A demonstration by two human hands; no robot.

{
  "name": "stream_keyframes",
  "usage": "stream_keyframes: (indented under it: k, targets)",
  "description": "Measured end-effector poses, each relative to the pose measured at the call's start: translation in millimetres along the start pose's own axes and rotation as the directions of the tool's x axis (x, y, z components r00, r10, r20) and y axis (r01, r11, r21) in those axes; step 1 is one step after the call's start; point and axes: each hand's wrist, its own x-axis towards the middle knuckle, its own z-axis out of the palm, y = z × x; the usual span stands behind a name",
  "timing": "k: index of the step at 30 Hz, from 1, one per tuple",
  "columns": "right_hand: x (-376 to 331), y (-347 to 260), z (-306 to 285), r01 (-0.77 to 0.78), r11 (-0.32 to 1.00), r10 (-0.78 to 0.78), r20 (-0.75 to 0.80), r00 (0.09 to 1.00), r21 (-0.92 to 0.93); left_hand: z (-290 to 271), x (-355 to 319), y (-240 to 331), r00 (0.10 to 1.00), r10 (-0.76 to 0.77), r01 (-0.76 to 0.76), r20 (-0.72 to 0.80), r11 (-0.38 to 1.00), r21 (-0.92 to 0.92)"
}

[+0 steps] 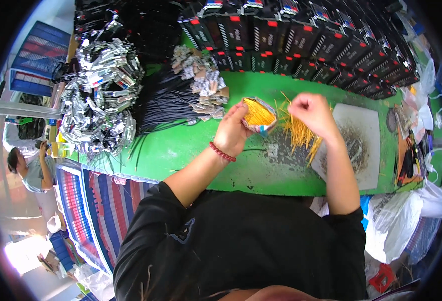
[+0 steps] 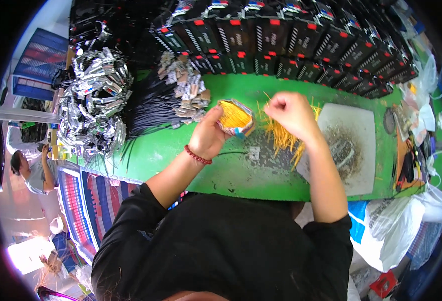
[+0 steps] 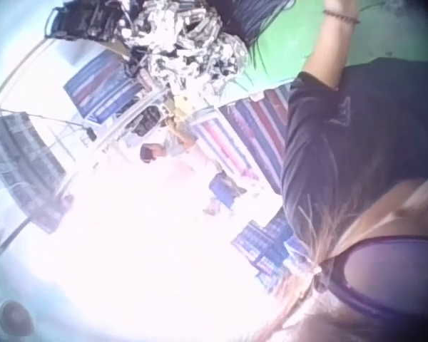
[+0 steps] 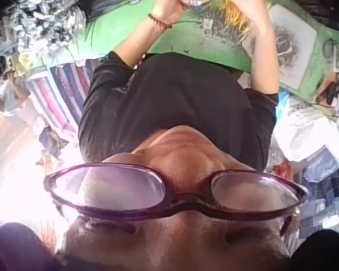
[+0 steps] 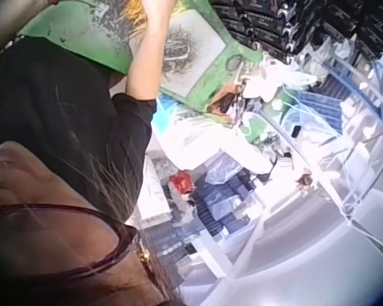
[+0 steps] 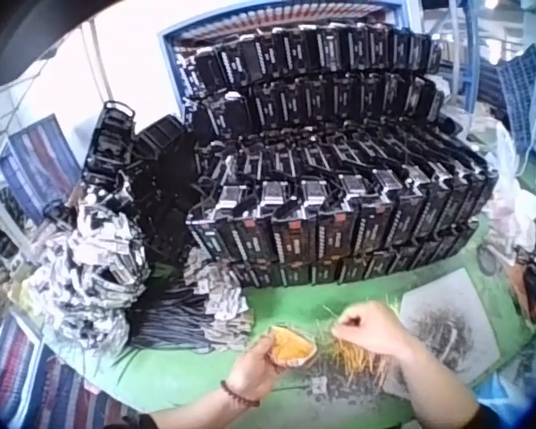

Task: The person gathers a bundle of wires and a small circuit board, then uses a soldering iron to attach the wires to the board. They then place the assembled board into a black toy car shell and solder the connections to the internal components.

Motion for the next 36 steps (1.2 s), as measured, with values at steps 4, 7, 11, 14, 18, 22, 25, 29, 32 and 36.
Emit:
stream_keyframes:
  k: [4, 7, 11, 14, 18, 22, 25, 29, 32, 36]
  targets:
    - [-25, -12, 11, 0.047, 0.982, -0.065, -0.092, 0.994, -0.185, 6, 4, -9, 0.998, -0.002, 0.002, -0.062, 1.0, 0.011]
    - [-45, -36, 15, 0.222, 0.967, -0.222, 0.011, 0.975, -0.125, 1, 9, -14, 0.998, 0.023, -0.026, 0.051, 0.997, 0.073]
    - [-48, -21, 31, 0.464, 0.801, -0.515, -0.041, 0.856, -0.377, -2, 10, -9, 0.988, 0.052, -0.069, 0.147, 0.991, 0.113]
    - [-52, -4, 27, 0.493, 0.705, -0.594, -0.046, 0.803, -0.51, 6, 14, -13, 0.992, 0.014, -0.035, 0.123, 0.986, 0.165]
    - [-71, -3, 2, 0.469, 0.704, -0.566, -0.022, 0.824, -0.534, 33, 17, -20, 0.976, -0.053, 0.003, 0.21, 0.973, 0.23]
    - [-98, 5, -31, 0.421, 0.734, -0.547, -0.095, 0.832, -0.534, 73, 21, -30, 0.908, -0.166, 0.069, 0.386, 0.965, 0.253]
    - [-129, 9, -71, 0.362, 0.73, -0.556, -0.194, 0.809, -0.58, 96, 19, -35, 0.887, -0.221, 0.114, 0.405, 0.956, 0.272]
    - [-168, 32, -137, 0.179, 0.71, -0.473, -0.273, 0.838, -0.681, 79, 26, -25, 0.948, -0.155, 0.02, 0.28, 0.902, 0.432]
    - [-179, 54, -204, -0.008, 0.659, -0.399, -0.358, 0.844, -0.752, 51, 28, -4, 0.995, -0.049, 0.006, 0.09, 0.906, 0.423]
    - [-161, 92, -303, -0.314, 0.531, -0.273, -0.509, 0.816, -0.788, 28, 38, 10, 0.999, -0.043, 0.051, -0.031, 0.922, 0.383]
